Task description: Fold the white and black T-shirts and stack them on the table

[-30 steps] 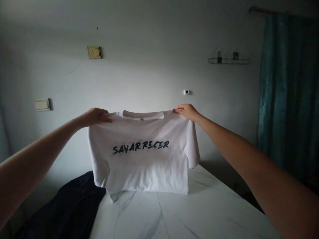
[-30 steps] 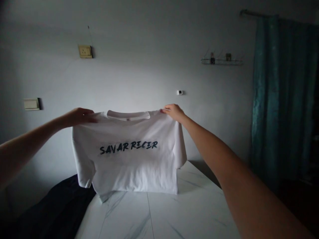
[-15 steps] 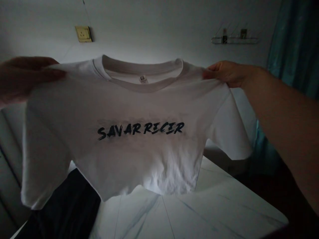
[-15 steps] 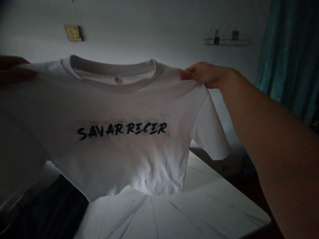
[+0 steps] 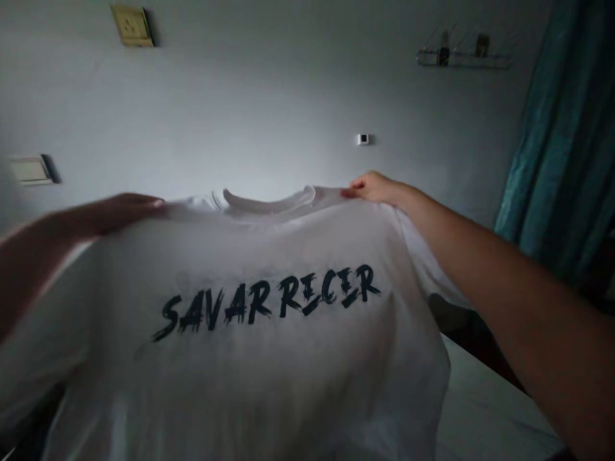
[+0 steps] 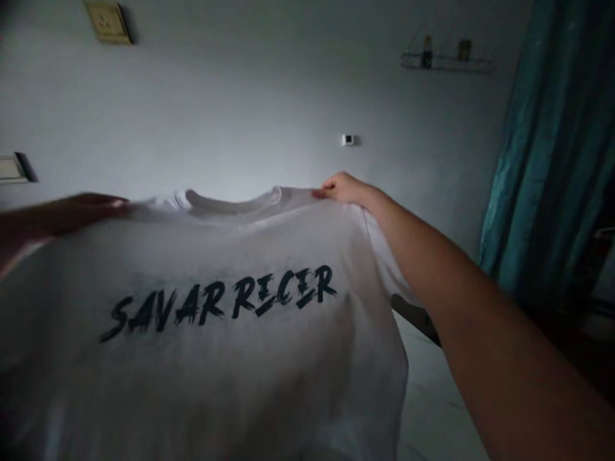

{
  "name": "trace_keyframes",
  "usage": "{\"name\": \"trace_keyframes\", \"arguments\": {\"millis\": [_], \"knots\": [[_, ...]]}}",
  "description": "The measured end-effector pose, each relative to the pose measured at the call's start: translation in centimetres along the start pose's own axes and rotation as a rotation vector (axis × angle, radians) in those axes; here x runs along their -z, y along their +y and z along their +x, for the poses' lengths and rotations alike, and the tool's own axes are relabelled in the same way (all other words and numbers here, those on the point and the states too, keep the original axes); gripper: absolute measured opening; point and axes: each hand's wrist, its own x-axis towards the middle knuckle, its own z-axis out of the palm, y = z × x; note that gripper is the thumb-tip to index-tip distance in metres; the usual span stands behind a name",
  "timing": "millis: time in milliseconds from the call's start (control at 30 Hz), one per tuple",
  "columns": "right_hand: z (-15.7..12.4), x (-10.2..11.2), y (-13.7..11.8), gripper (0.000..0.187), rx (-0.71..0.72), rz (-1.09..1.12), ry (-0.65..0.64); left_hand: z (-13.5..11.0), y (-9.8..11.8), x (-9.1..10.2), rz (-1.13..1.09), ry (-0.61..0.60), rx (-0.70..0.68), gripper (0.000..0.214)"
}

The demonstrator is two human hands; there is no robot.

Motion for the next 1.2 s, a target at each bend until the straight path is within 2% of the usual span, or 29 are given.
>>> {"name": "trace_keyframes", "arguments": {"millis": [67, 133, 167, 300, 400, 500, 600, 767, 933, 1067, 1133, 1200], "knots": [[1.7, -1.5, 1.6, 0.058, -0.001, 0.018, -0.097, 1.5, 1.3, -1.8, -0.082, -0.298, 0.066, 0.062], [2.5, -3.1, 2.5, 0.056, -0.008, -0.017, -0.15, 2.2, 1.4, -2.4, -0.092, -0.462, 0.12, 0.056], [2.5, -3.9, 2.7, 0.054, -0.018, -0.052, -0.166, 2.5, 1.2, -2.5, -0.059, -0.503, 0.121, 0.051], [1.7, -8.2, 3.3, 0.036, -0.047, -0.169, -0.217, 3.1, -0.3, -3.6, 0.146, -0.455, 0.055, 0.031], [0.6, -11.9, 4.5, 0.028, -0.084, -0.213, -0.305, 2.8, -1.2, -5.8, 0.332, -0.434, 0.116, 0.026], [-0.8, -15.5, 5.9, 0.026, -0.111, -0.221, -0.387, 1.5, -2.0, -8.5, 0.483, -0.454, 0.116, 0.025], [-1.8, -17.9, 7.1, 0.025, -0.123, -0.215, -0.393, 0.1, -2.7, -10.9, 0.61, -0.446, 0.086, 0.026], [-2.6, -19.4, 8.6, 0.022, -0.136, -0.179, -0.328, -0.8, -3.6, -13.7, 0.665, -0.426, 0.055, 0.028], [-2.7, -20.0, 9.3, 0.019, -0.163, -0.197, -0.307, -0.8, -4.2, -14.9, 0.607, -0.386, 0.103, 0.026], [-1.2, -21.4, 7.5, 0.023, -0.176, -0.201, -0.312, 1.0, -2.6, -15.9, 0.572, -0.419, 0.314, 0.038], [0.0, -22.3, 5.7, 0.029, -0.22, -0.177, -0.351, 2.2, -1.2, -16.7, 0.501, -0.475, 0.428, 0.048], [1.1, -23.2, 3.8, 0.028, -0.272, -0.149, -0.421, 3.0, 0.1, -17.6, 0.433, -0.515, 0.49, 0.047]]}}
